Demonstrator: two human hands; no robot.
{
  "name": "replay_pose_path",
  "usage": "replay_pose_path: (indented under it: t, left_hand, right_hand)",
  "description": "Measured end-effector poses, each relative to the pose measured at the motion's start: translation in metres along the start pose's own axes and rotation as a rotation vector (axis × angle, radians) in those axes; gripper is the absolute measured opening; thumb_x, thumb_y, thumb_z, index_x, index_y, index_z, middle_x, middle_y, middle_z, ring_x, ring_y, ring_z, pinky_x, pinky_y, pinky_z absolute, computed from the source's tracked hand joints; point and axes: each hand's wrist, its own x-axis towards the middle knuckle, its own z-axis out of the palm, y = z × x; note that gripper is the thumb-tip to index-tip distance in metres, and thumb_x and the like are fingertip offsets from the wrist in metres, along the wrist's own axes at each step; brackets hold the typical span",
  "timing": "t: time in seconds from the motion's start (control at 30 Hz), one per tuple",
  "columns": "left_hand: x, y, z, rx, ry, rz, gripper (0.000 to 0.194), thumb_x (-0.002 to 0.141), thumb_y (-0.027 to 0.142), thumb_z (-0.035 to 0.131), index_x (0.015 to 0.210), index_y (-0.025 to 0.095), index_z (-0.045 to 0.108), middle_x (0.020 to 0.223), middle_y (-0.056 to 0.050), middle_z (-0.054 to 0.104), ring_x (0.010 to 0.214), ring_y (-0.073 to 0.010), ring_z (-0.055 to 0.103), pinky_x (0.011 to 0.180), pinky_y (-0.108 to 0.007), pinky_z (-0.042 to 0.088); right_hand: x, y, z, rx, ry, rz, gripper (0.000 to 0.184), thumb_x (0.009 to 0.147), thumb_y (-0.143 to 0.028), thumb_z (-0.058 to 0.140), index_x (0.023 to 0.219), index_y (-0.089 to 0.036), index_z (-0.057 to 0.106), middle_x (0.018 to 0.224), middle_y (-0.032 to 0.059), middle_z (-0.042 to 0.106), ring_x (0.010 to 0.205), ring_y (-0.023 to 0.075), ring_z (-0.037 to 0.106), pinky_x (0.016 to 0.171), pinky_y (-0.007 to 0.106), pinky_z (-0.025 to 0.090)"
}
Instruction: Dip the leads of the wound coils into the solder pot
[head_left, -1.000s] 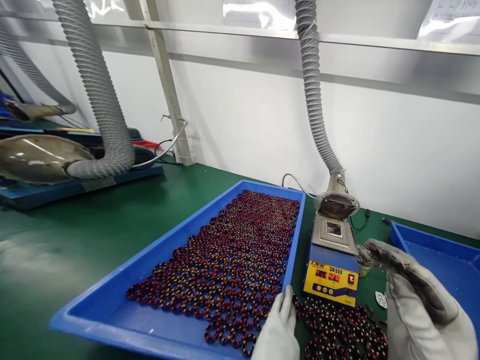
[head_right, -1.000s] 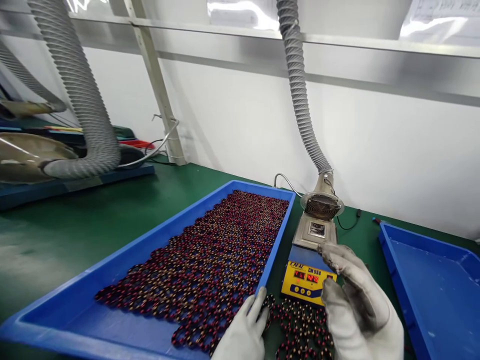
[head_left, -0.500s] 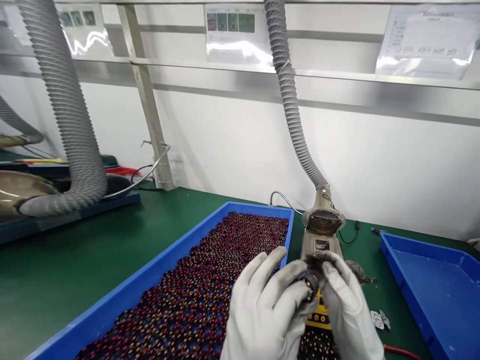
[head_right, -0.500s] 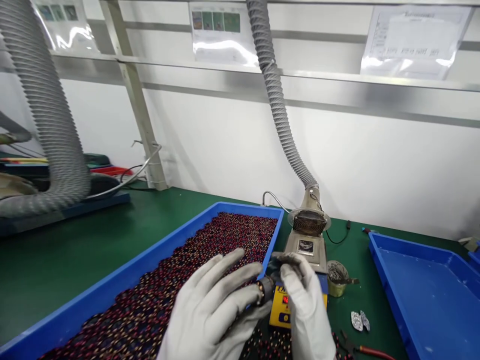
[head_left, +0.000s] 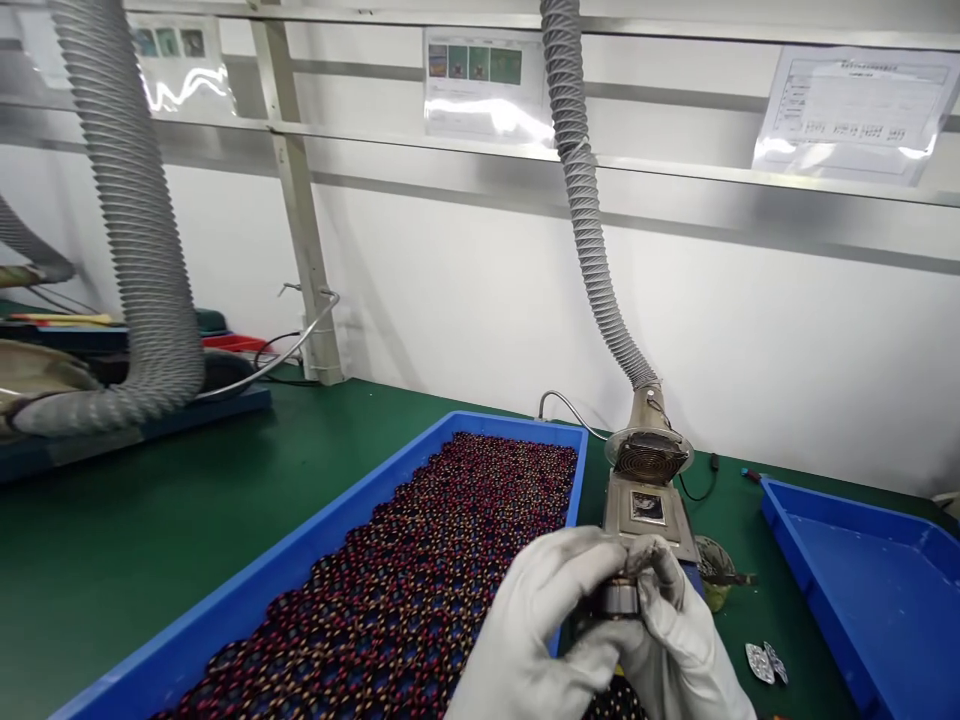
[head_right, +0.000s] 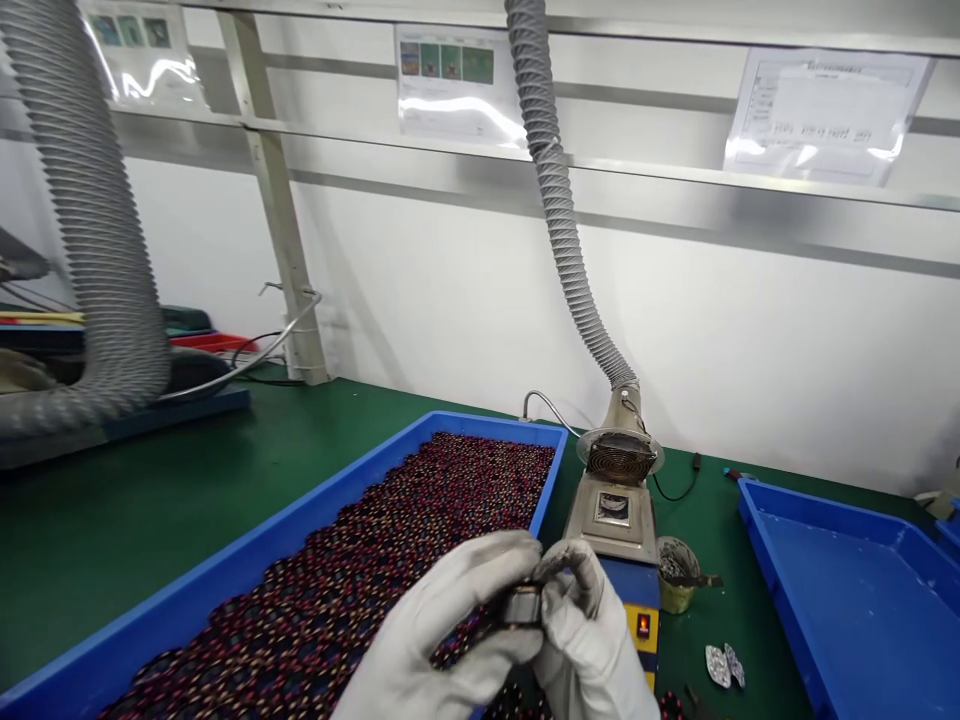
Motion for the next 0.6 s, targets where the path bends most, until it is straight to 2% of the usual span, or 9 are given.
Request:
replay_pose_path:
  t: [0.07, 0.13, 0.27, 0.4, 0.5, 0.6]
  left_hand:
    - [0.001, -0.004, -0.001, 0.039, 0.059, 0.085, 0.031, 0.078, 0.019, 0.054, 0.108, 0.023, 0.048, 0.103, -0.003, 0.062, 0.102, -0.0181, 0.054, 0.090, -0.033, 0.045]
    - [0.002, -0.005, -0.001, 0.110, 0.086, 0.110, 0.027, 0.076, 0.020, 0.057, 0.103, 0.021, 0.050, 0.102, -0.004, 0.062, 0.104, -0.0196, 0.052, 0.093, -0.037, 0.042]
    - [0.005, -0.003, 0.001, 0.066, 0.088, 0.066, 0.021, 0.078, 0.018, 0.051, 0.098, 0.021, 0.050, 0.101, -0.006, 0.063, 0.099, -0.0183, 0.056, 0.086, -0.035, 0.047]
    - [0.007, -0.002, -0.001, 0.040, 0.033, 0.118, 0.023, 0.079, 0.018, 0.049, 0.101, 0.022, 0.050, 0.098, -0.005, 0.064, 0.097, -0.0188, 0.057, 0.083, -0.035, 0.048]
    - [0.007, -0.002, -0.003, 0.070, 0.019, 0.164, 0.021, 0.079, 0.017, 0.047, 0.100, 0.021, 0.050, 0.098, -0.005, 0.065, 0.096, -0.0186, 0.057, 0.082, -0.035, 0.049]
    - [0.009, 0.000, -0.003, 0.115, 0.045, 0.212, 0.015, 0.081, 0.019, 0.045, 0.095, 0.020, 0.051, 0.096, -0.005, 0.066, 0.094, -0.0183, 0.058, 0.082, -0.035, 0.048]
  right_hand:
    - [-0.002, 0.003, 0.004, 0.054, -0.027, 0.019, 0.027, 0.060, -0.043, 0.072, 0.079, -0.028, 0.061, 0.078, 0.0029, 0.062, 0.074, 0.0205, 0.060, 0.070, 0.035, 0.049]
    - [-0.001, 0.007, 0.003, 0.059, -0.049, 0.018, 0.027, 0.059, -0.042, 0.073, 0.079, -0.028, 0.061, 0.077, 0.0025, 0.062, 0.073, 0.0199, 0.059, 0.068, 0.033, 0.049]
    - [0.001, 0.007, -0.005, -0.003, -0.083, -0.070, 0.023, 0.064, -0.040, 0.070, 0.082, -0.028, 0.063, 0.080, 0.0020, 0.063, 0.076, 0.0190, 0.059, 0.071, 0.031, 0.048]
    - [-0.003, -0.009, -0.008, -0.200, -0.194, -0.137, 0.025, 0.062, -0.031, 0.074, 0.085, -0.025, 0.065, 0.089, 0.0043, 0.064, 0.084, 0.0210, 0.059, 0.073, 0.030, 0.047]
    - [-0.004, -0.015, -0.006, -0.310, -0.176, -0.249, 0.012, 0.065, -0.021, 0.072, 0.075, -0.025, 0.067, 0.082, 0.0030, 0.064, 0.078, 0.0179, 0.060, 0.069, 0.026, 0.047]
    - [0.000, -0.014, -0.004, -0.248, -0.153, -0.329, 0.008, 0.063, -0.018, 0.073, 0.065, -0.025, 0.068, 0.071, 0.0008, 0.063, 0.069, 0.0154, 0.059, 0.062, 0.024, 0.048]
